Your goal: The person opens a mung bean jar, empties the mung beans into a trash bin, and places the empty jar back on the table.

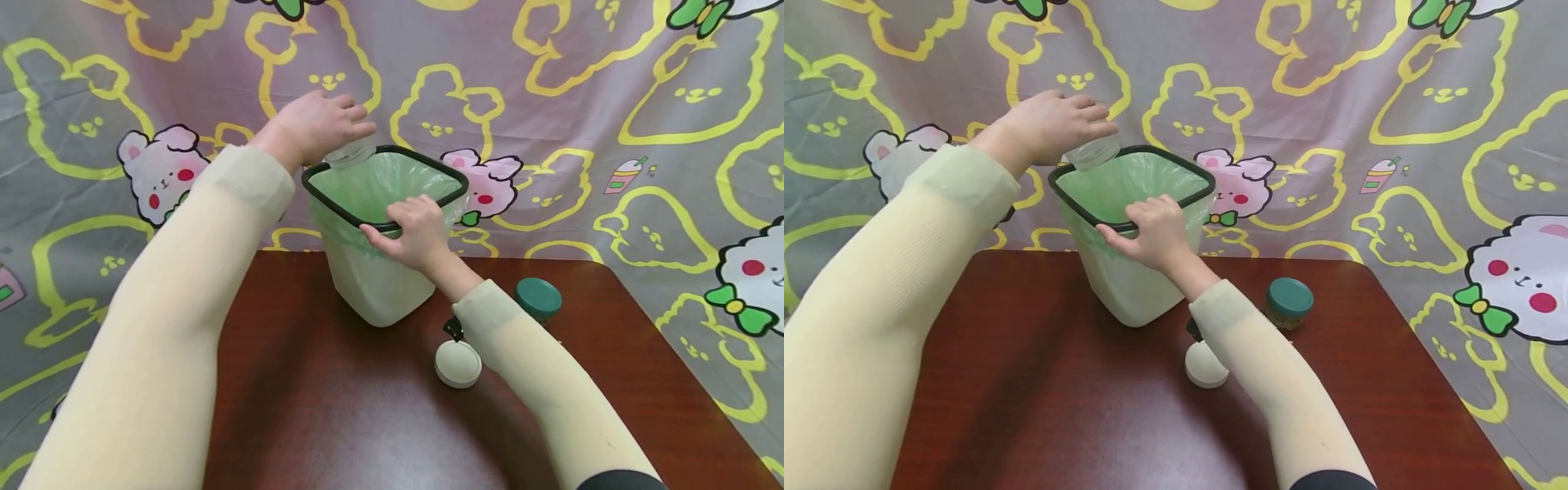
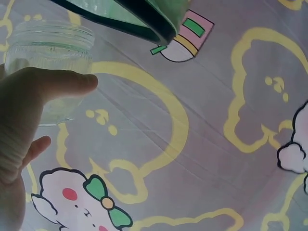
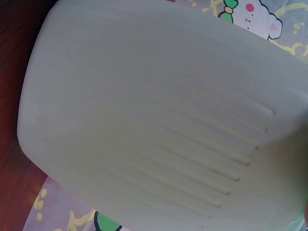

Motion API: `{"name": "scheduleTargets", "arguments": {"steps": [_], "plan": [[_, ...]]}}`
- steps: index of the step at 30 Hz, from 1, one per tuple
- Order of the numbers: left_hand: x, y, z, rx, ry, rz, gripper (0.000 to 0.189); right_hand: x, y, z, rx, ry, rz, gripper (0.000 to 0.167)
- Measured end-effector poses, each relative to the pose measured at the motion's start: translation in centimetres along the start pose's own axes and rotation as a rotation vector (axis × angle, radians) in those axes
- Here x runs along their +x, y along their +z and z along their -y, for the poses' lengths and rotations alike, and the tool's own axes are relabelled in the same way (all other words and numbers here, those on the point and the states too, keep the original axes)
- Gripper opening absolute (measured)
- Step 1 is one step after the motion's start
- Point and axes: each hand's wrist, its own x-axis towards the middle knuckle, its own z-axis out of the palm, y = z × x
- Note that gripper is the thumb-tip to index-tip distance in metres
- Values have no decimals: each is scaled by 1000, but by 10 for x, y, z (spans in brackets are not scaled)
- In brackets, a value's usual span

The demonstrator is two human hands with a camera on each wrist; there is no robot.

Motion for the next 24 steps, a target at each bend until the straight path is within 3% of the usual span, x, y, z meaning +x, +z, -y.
{"name": "scheduleTargets", "arguments": {"steps": [7,14,19,24], "plan": [[-4,-1,1,-45,-45,-18,87,0,0,-1,-2,0,-1,51],[-10,-1,3,-223,-132,-114,87,0,1,-2,-12,-8,-14,52],[-13,2,3,-333,-192,-138,89,1,0,-1,-14,-12,-17,54],[-19,11,3,-507,-287,-176,89,-1,1,0,-9,-13,-24,55]]}}
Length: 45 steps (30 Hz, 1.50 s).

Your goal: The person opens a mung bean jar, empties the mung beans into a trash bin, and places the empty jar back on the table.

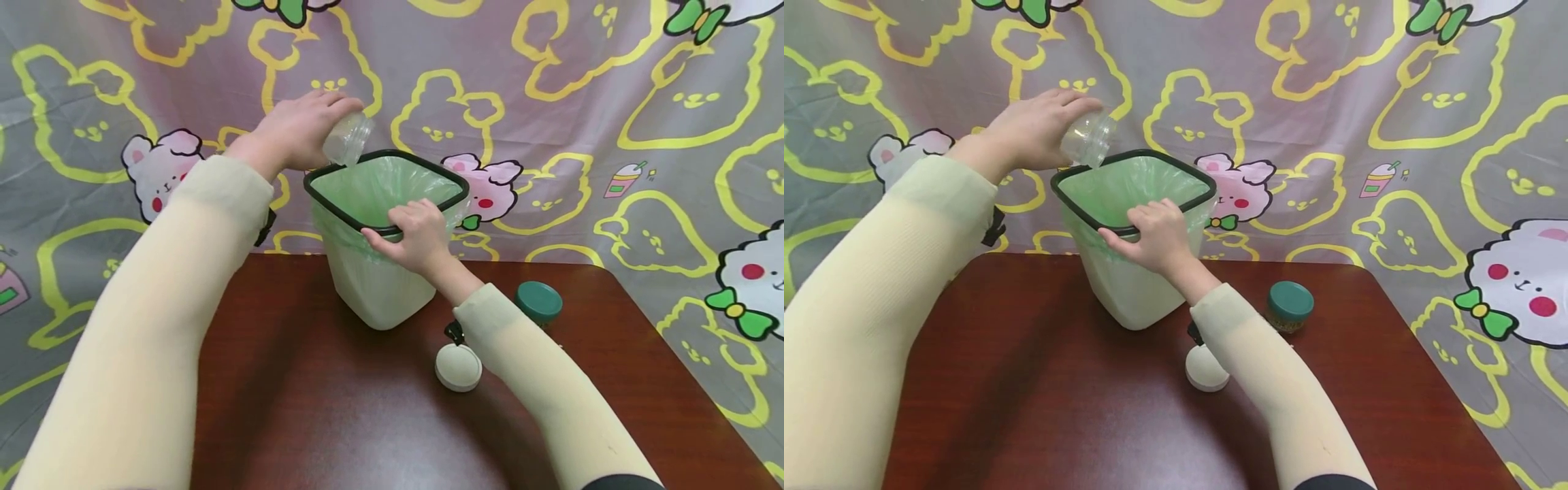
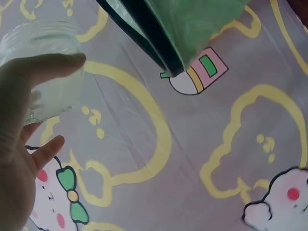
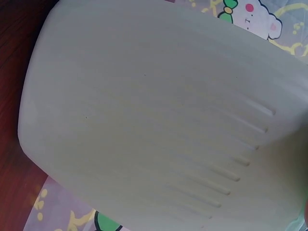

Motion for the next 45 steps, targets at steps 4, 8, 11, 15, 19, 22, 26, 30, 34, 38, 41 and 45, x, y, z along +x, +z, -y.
{"name": "scheduleTargets", "arguments": {"steps": [4,8,11,15,19,22,26,30,34,38,41,45], "plan": [[-6,5,4,-162,-90,-60,92,-1,-1,0,2,2,-4,55],[-11,10,5,-350,-167,-130,99,0,-1,1,2,2,-6,55],[-15,15,3,-516,-232,-184,104,1,-2,0,4,-2,-13,56],[-21,23,0,-691,-297,-266,106,1,-2,-1,8,-4,-15,56],[-26,27,-4,-820,-339,-322,102,1,-2,-2,11,1,-8,54],[-27,28,-8,-958,-370,-371,97,1,-3,-2,15,4,-6,54],[-31,28,-12,-1200,-386,-449,86,1,-3,-1,13,5,-3,54],[-38,31,-14,-1406,-355,-513,74,1,-3,-1,6,5,-2,56],[-45,35,-13,-1526,-312,-546,64,1,-2,0,7,3,-5,57],[-49,36,-10,-1595,-297,-565,58,1,-2,0,7,3,-3,56],[-50,35,-9,-1649,-294,-575,56,0,-1,0,5,4,-2,55],[-53,33,-9,-1728,-294,-577,57,-1,0,0,3,6,-6,56]]}}
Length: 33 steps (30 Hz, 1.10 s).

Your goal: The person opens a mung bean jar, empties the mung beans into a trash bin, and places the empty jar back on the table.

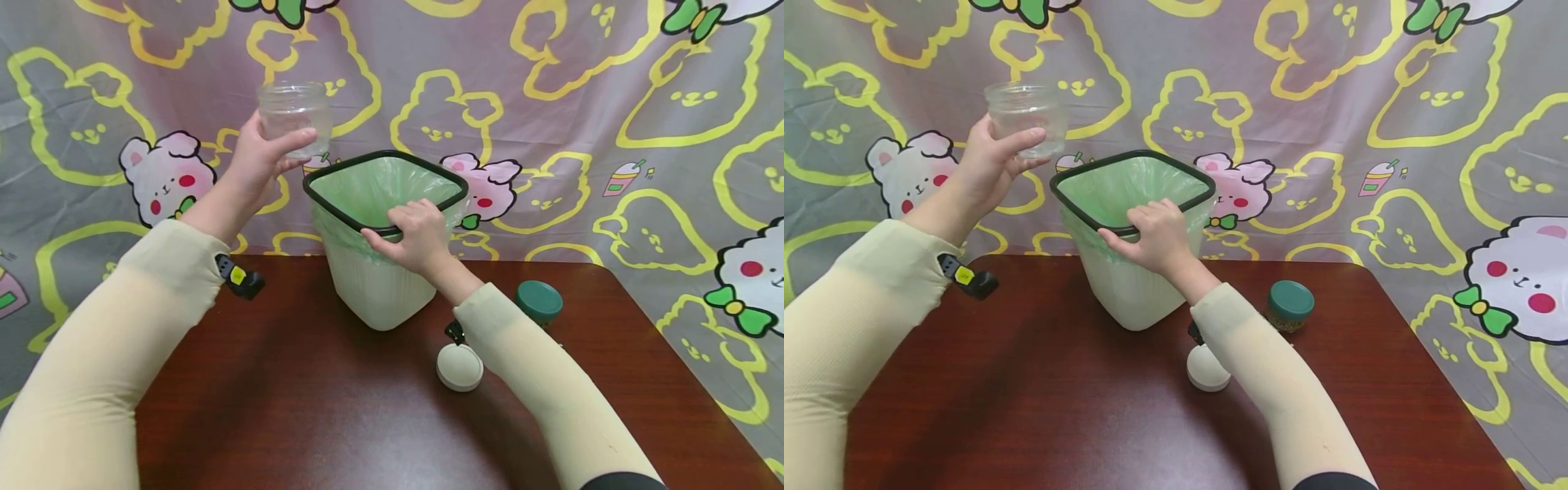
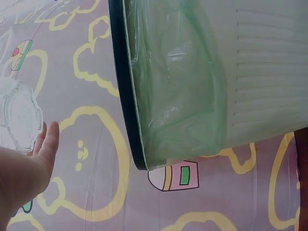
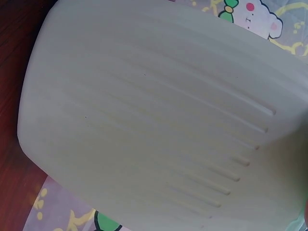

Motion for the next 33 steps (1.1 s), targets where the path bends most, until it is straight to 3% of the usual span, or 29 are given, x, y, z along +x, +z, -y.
{"name": "scheduleTargets", "arguments": {"steps": [8,19,26,33], "plan": [[-7,-8,-4,-51,-31,17,59,0,0,0,2,1,-8,57],[-25,-28,2,-8,-70,10,70,0,0,0,6,2,9,58],[-43,-48,18,11,-82,6,70,-2,2,0,19,-2,17,58],[-63,-68,45,138,-121,15,68,-1,1,-1,12,-2,3,57]]}}
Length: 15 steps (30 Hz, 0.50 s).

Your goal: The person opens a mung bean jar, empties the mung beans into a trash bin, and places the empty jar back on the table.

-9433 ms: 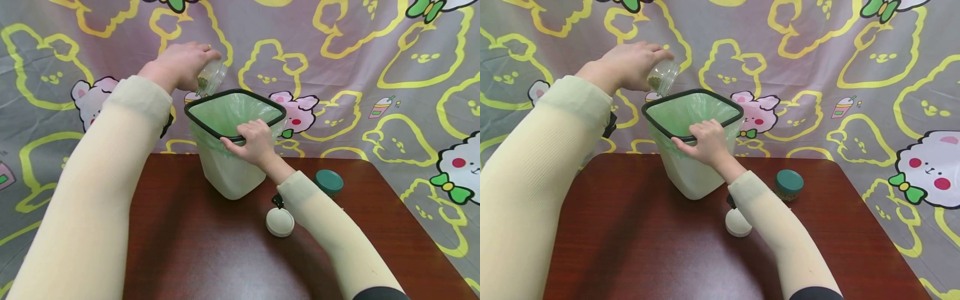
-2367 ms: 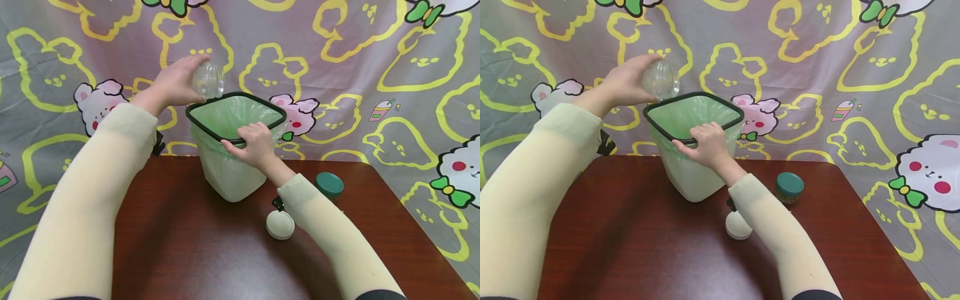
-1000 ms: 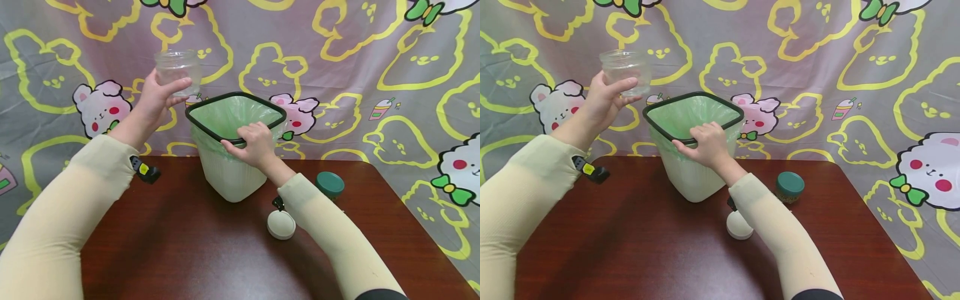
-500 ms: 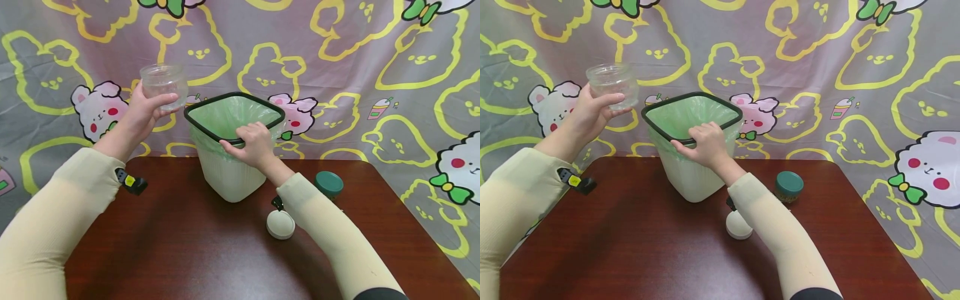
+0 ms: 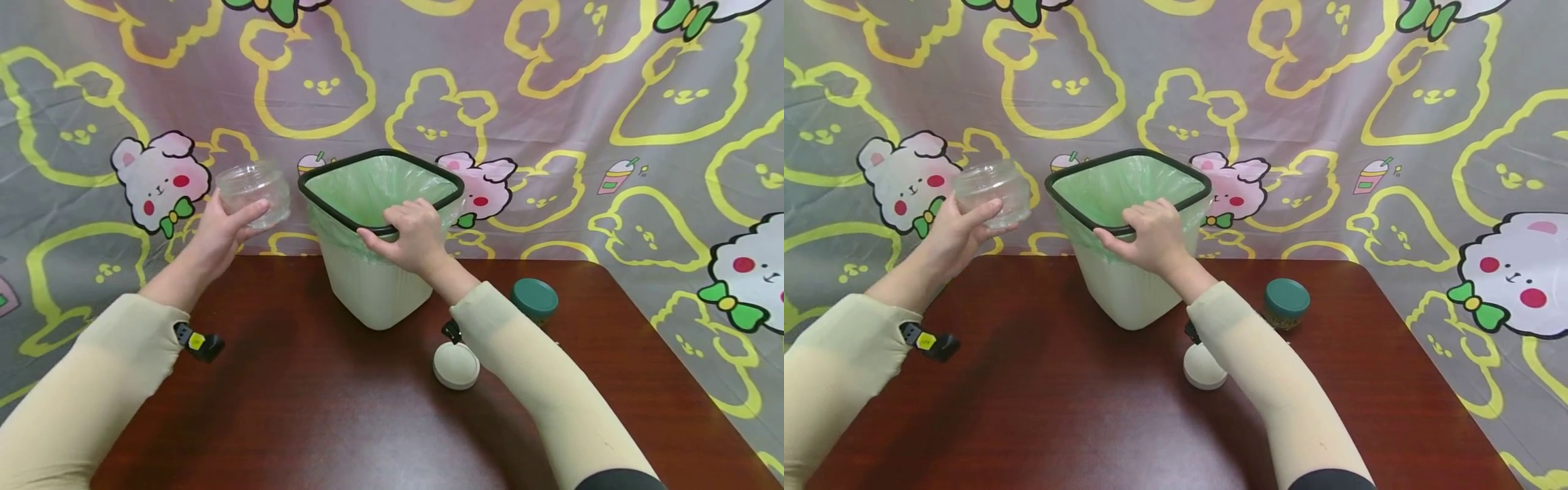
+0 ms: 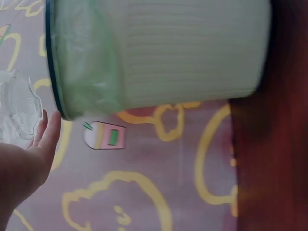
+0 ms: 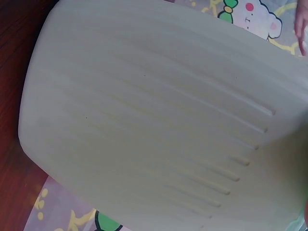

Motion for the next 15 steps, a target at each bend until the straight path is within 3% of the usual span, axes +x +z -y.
{"name": "scheduleTargets", "arguments": {"steps": [5,15], "plan": [[-14,-10,25,72,-18,13,61,-1,1,-1,1,-3,-4,56],[-38,-24,72,196,-70,-14,65,0,1,-1,4,-1,-4,59]]}}
